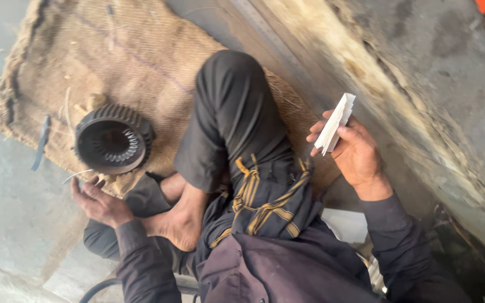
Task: The person sits on the floor with an electric motor stator and inserts white paper slot liners into the stator slots one at a time, pressing each strip down by hand. They periodically pick up new paper strips from beside them and continue lining slots around the stator.
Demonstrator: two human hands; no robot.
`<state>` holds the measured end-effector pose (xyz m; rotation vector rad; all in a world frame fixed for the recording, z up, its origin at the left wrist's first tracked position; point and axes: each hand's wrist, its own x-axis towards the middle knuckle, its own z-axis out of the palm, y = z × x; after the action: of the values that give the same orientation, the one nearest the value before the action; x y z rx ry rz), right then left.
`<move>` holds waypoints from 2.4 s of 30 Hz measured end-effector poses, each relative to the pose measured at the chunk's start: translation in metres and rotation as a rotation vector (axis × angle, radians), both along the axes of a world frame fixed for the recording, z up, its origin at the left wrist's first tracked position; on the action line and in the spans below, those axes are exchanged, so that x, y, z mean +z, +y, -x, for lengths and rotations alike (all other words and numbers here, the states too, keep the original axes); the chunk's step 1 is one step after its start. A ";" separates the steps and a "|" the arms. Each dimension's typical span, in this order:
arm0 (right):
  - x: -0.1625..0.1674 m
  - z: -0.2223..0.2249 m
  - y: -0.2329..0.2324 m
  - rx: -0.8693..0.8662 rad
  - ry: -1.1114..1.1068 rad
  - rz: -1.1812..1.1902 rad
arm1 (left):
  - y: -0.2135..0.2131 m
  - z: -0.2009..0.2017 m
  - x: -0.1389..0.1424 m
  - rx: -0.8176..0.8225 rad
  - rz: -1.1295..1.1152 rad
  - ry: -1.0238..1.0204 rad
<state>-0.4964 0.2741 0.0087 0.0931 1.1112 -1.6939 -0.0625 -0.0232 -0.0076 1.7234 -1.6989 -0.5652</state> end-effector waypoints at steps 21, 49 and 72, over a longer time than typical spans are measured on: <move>0.001 -0.209 -0.359 0.532 1.580 -0.114 | -0.028 -0.060 -0.009 0.227 0.119 0.520; 0.010 -0.214 -0.330 0.894 2.086 -0.177 | -0.025 -0.050 -0.009 0.219 0.067 0.768; 0.007 -0.221 -0.349 0.683 2.327 0.205 | -0.033 -0.055 -0.018 0.260 0.041 0.736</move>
<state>-0.2757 -0.0752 0.0158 -2.5431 1.9060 -0.5762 -0.0073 -0.0565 -0.0255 1.4200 -0.9476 -0.8937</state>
